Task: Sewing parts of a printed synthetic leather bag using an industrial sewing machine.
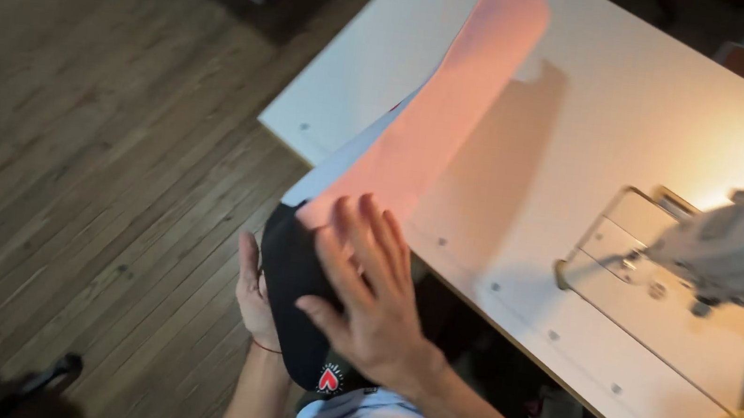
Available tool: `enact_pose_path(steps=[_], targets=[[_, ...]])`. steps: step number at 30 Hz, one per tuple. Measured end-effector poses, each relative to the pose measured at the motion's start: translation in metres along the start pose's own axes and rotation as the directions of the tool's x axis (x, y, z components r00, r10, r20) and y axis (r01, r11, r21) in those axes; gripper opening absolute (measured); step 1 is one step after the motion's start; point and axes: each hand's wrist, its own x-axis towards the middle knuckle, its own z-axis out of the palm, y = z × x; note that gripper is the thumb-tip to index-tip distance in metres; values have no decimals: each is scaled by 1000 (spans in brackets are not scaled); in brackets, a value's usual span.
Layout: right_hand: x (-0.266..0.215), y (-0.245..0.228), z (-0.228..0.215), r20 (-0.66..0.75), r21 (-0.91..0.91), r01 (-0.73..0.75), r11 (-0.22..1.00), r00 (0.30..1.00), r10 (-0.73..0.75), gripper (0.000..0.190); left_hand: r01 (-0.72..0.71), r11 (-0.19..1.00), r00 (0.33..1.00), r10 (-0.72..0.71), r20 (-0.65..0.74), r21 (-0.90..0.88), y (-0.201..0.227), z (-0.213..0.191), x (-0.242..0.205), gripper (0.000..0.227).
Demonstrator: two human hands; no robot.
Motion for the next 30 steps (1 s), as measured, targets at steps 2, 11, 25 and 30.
enact_pose_path(steps=[2, 11, 25, 30], targets=[[3, -21, 21, 36, -27, 36, 999, 999, -35, 73, -77, 996, 997, 78, 11, -37, 10, -9, -14, 70], [10, -63, 54, 165, 108, 102, 989, 979, -119, 73, -204, 959, 928, 253, 273, -196, 51, -20, -79, 114], [12, -55, 91, 320, 854, -360, 376, 933, 167, 11, -230, 424, 907, 419, 35, 876, 8, -305, -193, 96], [8, -62, 112, 444, 827, -481, 290, 876, 188, 24, -455, 309, 861, 393, 323, 835, 15, -106, -171, 109]])
